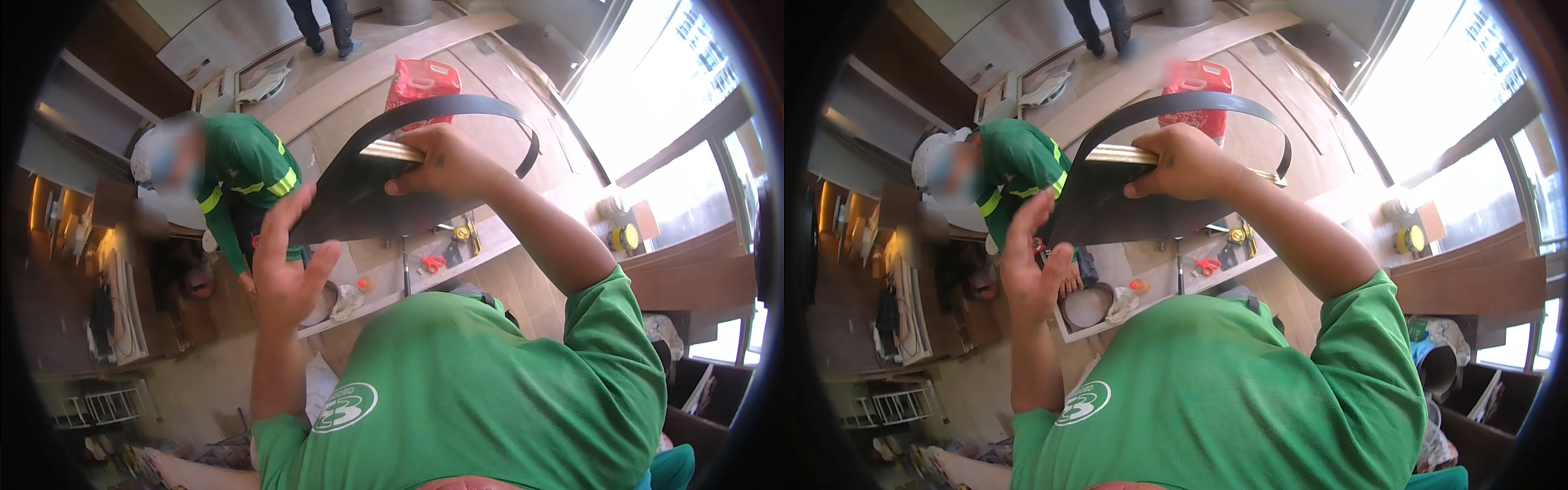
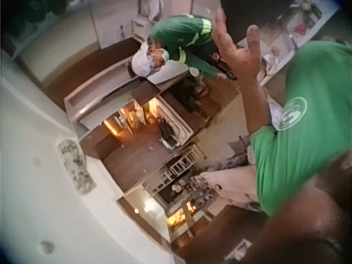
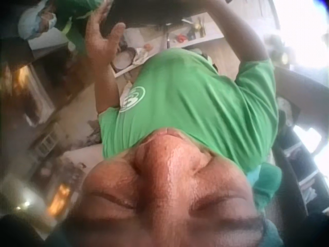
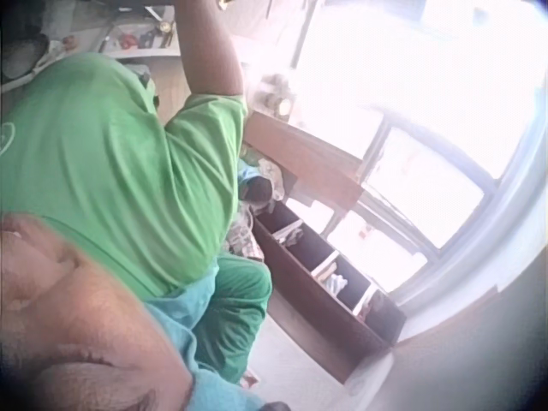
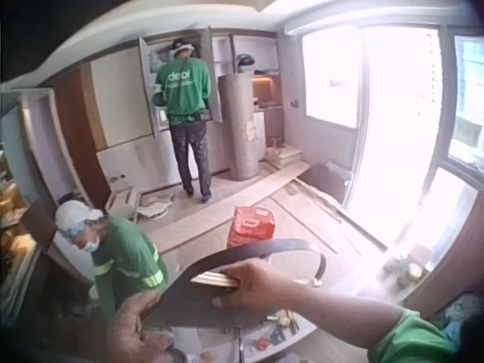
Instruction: The person applies a black edge banding strip to the edge of a wooden board. They repeatedly bend the board to test the fit, peel the backing from the strip, and attempt to adhere it to the edge. The person also handles a small wooden stick and a roll of tape during the process.
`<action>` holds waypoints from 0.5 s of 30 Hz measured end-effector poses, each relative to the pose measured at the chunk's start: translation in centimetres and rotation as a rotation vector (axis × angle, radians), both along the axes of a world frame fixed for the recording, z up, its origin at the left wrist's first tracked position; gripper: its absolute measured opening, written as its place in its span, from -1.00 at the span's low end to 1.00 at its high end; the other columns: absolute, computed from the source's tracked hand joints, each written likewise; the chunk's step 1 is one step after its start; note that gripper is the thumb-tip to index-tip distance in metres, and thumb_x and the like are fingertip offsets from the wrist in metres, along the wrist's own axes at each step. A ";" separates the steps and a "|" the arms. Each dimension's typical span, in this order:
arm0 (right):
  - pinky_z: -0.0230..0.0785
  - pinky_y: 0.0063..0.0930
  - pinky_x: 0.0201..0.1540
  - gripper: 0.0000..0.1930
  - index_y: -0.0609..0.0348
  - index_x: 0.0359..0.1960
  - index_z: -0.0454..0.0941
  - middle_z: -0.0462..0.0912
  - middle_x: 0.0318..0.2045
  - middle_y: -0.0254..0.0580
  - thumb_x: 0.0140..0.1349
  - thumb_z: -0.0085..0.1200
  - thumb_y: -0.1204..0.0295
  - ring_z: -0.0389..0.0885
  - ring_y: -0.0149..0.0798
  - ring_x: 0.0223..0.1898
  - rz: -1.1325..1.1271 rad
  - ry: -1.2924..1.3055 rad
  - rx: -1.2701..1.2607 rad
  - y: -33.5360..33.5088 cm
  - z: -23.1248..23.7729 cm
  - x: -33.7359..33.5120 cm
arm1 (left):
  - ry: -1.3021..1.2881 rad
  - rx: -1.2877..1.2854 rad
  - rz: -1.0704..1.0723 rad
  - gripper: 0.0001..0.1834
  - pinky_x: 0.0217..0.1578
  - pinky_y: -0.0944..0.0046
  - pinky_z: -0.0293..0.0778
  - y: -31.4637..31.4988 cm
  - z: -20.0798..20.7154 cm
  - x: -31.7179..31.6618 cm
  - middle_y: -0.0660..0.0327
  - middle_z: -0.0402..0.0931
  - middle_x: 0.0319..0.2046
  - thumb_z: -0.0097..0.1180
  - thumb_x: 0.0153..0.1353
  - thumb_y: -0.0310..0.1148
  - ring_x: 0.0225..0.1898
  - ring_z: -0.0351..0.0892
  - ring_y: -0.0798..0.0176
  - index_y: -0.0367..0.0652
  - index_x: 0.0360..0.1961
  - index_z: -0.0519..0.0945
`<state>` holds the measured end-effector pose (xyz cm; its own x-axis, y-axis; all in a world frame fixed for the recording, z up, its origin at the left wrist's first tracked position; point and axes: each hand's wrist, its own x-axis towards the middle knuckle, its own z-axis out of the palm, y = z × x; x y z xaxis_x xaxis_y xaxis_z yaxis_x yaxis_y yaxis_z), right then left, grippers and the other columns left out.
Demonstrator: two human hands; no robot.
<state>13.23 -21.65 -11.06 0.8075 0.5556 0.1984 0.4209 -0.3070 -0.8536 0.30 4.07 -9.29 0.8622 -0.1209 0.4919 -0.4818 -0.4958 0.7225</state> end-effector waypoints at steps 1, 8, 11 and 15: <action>0.41 -0.19 -0.25 -0.56 0.21 -0.29 0.66 0.60 -0.52 0.00 -0.07 0.47 0.14 0.64 0.01 -0.40 0.003 -0.023 -0.028 0.2 0.0 -0.7 | -0.095 0.024 -0.027 -0.22 0.26 0.12 0.32 -0.5 0.9 1.3 -0.03 0.51 0.19 0.36 0.21 -0.12 0.14 0.52 0.15 -0.36 0.32 0.37; 0.45 -0.12 -0.22 -0.55 0.18 -0.31 0.64 0.64 -0.47 -0.01 -0.08 0.45 0.08 0.68 0.07 -0.32 -0.009 -0.069 -0.278 2.3 2.9 -5.8 | 0.284 -0.164 -0.189 -0.65 -0.18 0.46 0.47 -1.0 1.5 3.2 0.30 0.64 -0.31 0.44 0.14 -0.45 -0.28 0.56 0.49 -0.31 -0.10 0.59; 0.47 -0.17 -0.16 -0.48 0.15 -0.09 0.61 0.67 -0.25 -0.05 -0.03 0.44 0.12 0.67 0.01 -0.20 -0.115 -0.139 -0.436 1.9 3.7 -8.0 | 0.228 -0.269 -0.207 -0.71 -0.23 0.49 0.43 -1.8 1.3 2.7 0.33 0.62 -0.36 0.43 0.17 -0.45 -0.33 0.50 0.53 -0.31 -0.15 0.61; 0.46 -0.13 -0.05 -0.41 0.16 0.03 0.56 0.63 -0.03 -0.02 0.02 0.43 0.09 0.63 0.00 -0.07 -0.442 -0.595 -0.280 0.9 2.3 -11.6 | 0.209 -0.269 -0.194 -0.72 -0.23 0.51 0.42 -1.8 1.6 2.8 0.37 0.60 -0.35 0.43 0.19 -0.42 -0.34 0.48 0.54 -0.30 -0.16 0.61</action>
